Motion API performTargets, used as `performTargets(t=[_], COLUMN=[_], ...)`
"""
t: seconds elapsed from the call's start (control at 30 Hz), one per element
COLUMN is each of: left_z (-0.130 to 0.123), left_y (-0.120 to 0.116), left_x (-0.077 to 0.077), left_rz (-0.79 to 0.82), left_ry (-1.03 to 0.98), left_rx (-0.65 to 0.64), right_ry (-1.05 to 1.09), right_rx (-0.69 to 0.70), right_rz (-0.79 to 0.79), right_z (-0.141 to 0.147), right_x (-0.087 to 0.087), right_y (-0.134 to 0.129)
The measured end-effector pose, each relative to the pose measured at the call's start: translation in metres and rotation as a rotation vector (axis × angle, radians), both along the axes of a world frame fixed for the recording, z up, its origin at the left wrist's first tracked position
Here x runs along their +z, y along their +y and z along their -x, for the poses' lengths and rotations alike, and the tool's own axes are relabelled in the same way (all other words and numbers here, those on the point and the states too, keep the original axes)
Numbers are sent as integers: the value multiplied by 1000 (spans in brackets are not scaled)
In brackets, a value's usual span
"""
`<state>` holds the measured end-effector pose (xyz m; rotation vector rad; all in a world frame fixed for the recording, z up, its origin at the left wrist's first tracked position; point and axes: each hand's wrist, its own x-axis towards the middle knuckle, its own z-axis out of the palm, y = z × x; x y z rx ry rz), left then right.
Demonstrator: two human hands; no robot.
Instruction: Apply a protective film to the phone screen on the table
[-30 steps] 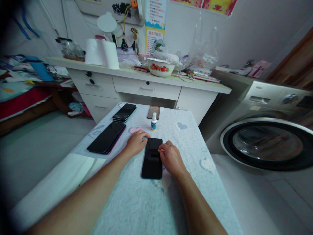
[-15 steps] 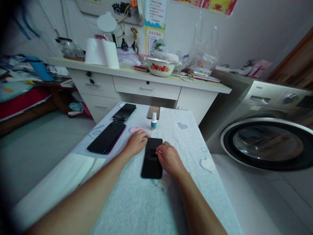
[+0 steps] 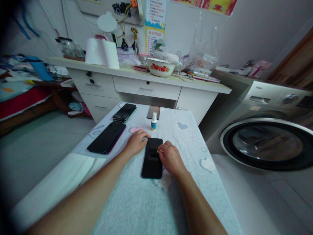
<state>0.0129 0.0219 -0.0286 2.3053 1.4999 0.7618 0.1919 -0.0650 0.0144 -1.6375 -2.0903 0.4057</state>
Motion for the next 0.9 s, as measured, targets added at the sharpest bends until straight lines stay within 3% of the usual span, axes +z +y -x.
performTargets(t=[0.9], left_z=[0], left_y=[0], left_x=[0], left_rz=[6], left_ry=[-7], left_rx=[-2], right_ry=[-28], right_rx=[-126], right_rz=[-25], right_z=[-5], right_x=[-8], right_y=[3])
